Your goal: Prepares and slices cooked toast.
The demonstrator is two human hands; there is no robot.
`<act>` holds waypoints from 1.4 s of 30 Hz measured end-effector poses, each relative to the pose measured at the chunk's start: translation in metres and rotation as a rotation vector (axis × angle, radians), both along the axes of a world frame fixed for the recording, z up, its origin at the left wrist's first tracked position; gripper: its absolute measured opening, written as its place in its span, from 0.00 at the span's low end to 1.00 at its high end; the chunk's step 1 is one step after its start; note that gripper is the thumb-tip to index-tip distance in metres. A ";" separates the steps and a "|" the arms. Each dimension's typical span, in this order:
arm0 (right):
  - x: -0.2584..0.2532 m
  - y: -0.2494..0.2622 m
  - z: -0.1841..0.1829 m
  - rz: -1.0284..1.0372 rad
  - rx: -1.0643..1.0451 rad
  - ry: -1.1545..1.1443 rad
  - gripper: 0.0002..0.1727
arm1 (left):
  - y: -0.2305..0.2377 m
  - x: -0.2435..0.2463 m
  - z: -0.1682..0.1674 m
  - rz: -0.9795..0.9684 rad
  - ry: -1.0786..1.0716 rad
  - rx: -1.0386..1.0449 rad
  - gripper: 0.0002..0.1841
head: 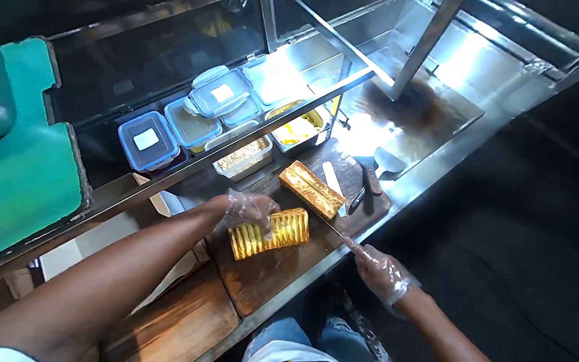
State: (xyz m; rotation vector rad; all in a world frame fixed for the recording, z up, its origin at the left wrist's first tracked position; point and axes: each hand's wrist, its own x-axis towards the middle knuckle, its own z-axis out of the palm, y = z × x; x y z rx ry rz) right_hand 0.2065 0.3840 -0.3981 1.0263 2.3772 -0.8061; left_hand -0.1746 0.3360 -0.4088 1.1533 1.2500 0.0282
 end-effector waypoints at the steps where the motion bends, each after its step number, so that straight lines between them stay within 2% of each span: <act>1: 0.002 -0.002 0.000 0.005 -0.005 0.031 0.33 | -0.015 -0.005 -0.004 0.178 -0.095 -0.121 0.20; 2: 0.008 -0.008 -0.001 0.002 0.000 0.085 0.33 | -0.033 -0.006 -0.007 0.296 -0.068 -0.142 0.21; 3: 0.018 -0.017 -0.003 -0.016 0.012 0.161 0.33 | -0.050 -0.001 -0.008 0.338 0.078 -0.066 0.23; 6: 0.055 -0.058 -0.010 -0.150 0.049 0.489 0.33 | -0.079 0.030 0.000 0.210 0.613 0.237 0.46; 9: 0.066 -0.095 -0.013 -0.372 -0.239 0.674 0.33 | -0.072 0.084 0.002 0.205 0.836 0.325 0.65; 11: 0.061 -0.108 -0.015 -0.495 -0.409 0.681 0.33 | -0.052 0.098 -0.004 0.199 0.864 0.296 0.68; 15: 0.073 -0.114 -0.020 -0.429 -0.444 0.699 0.33 | -0.034 0.061 -0.005 0.257 0.673 0.289 0.69; 18: 0.088 -0.126 -0.024 -0.324 -0.328 0.743 0.34 | -0.048 0.035 0.009 0.658 0.136 0.221 0.62; 20: 0.087 -0.134 -0.024 -0.294 -0.205 0.666 0.33 | -0.056 0.030 0.020 0.781 -0.066 0.196 0.57; 23: 0.065 -0.146 -0.023 -0.288 0.016 0.467 0.33 | -0.062 0.024 0.021 0.834 -0.180 0.193 0.55; 25: 0.044 -0.151 -0.021 -0.243 0.078 0.322 0.36 | -0.063 0.024 0.019 0.866 -0.228 0.185 0.54; 27: 0.033 -0.154 -0.012 -0.130 -0.043 0.184 0.38 | -0.065 0.024 0.018 0.894 -0.264 0.171 0.51; 32: 0.023 -0.167 -0.009 -0.077 -0.084 0.194 0.38 | -0.072 0.006 0.022 0.912 -0.361 0.174 0.45; 34: 0.017 -0.164 -0.011 -0.029 -0.129 0.148 0.38 | -0.077 0.000 0.020 0.936 -0.444 0.162 0.39; 37: 0.022 -0.169 -0.005 -0.058 -0.106 0.232 0.36 | -0.087 -0.001 0.019 1.041 -0.589 0.112 0.28; 38: 0.030 -0.172 -0.008 -0.111 -0.013 0.358 0.34 | -0.089 -0.001 0.018 1.064 -0.642 0.089 0.26; 40: 0.044 -0.169 -0.020 -0.207 0.052 0.560 0.33 | -0.090 -0.005 0.014 1.035 -0.749 0.051 0.30; 42: 0.055 -0.161 -0.027 -0.309 -0.035 0.666 0.33 | -0.088 -0.003 0.015 1.014 -0.623 0.084 0.29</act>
